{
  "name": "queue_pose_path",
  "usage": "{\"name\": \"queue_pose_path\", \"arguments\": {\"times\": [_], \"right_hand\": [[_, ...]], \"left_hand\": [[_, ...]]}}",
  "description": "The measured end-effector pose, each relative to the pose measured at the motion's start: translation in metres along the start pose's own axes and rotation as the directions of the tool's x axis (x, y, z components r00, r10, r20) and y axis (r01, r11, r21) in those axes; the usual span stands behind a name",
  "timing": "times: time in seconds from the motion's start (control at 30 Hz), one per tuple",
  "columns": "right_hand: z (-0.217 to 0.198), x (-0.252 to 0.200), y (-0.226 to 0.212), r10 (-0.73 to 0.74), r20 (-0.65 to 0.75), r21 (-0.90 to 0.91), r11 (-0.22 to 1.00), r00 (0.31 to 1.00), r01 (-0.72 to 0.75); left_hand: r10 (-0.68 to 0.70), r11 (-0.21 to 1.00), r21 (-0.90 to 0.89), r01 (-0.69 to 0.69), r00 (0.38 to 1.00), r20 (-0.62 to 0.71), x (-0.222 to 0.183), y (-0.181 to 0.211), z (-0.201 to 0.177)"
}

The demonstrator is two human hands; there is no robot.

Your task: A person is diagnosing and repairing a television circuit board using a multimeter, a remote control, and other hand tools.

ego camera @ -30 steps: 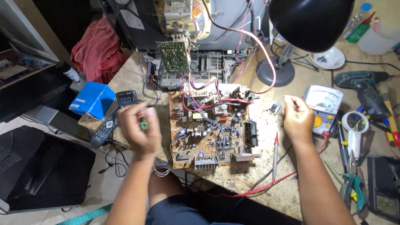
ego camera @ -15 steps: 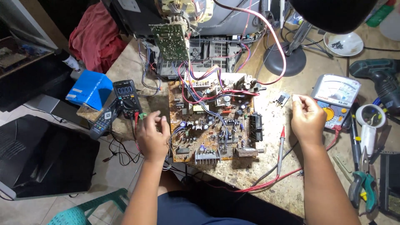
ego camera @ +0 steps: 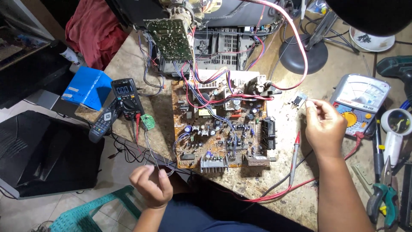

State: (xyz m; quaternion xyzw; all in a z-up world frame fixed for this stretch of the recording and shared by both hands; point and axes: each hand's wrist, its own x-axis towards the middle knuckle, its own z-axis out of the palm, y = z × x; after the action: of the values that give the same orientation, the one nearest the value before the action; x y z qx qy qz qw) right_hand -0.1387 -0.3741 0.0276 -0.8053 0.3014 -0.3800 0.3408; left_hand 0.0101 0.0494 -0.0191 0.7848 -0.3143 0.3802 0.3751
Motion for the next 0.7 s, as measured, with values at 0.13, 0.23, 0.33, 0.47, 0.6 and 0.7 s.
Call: {"name": "queue_pose_path", "arguments": {"times": [0.13, 0.23, 0.33, 0.47, 0.6, 0.7], "right_hand": [[0.002, 0.001, 0.003, 0.029, 0.017, -0.011, 1.000, 0.999, -0.029], [0.005, 0.000, 0.002, 0.076, 0.036, 0.002, 0.997, 0.996, -0.076], [0.009, -0.002, 0.000, 0.088, 0.062, 0.020, 0.996, 0.994, -0.089], [0.014, -0.004, 0.006, 0.097, 0.071, -0.022, 0.995, 0.993, -0.095], [0.016, -0.005, 0.012, 0.061, 0.082, -0.098, 0.994, 0.995, -0.053], [0.014, -0.004, 0.014, 0.042, 0.065, -0.127, 0.991, 0.997, -0.033]], "left_hand": [[-0.186, 0.970, 0.174, 0.168, 0.978, 0.095, -0.084, -0.085, -0.001], [-0.660, 0.732, 0.410, 0.544, 0.716, 0.226, -0.141, -0.149, 0.016], [-0.838, 0.545, 0.681, 0.489, 0.319, 0.443, -0.123, -0.145, 0.031], [-0.826, 0.544, 0.794, 0.272, 0.009, 0.563, -0.079, -0.128, 0.045], [-0.860, 0.471, 0.813, 0.341, -0.030, 0.510, -0.085, -0.136, 0.049], [-0.834, 0.527, 0.803, 0.278, -0.013, 0.552, -0.095, -0.146, 0.052]]}}
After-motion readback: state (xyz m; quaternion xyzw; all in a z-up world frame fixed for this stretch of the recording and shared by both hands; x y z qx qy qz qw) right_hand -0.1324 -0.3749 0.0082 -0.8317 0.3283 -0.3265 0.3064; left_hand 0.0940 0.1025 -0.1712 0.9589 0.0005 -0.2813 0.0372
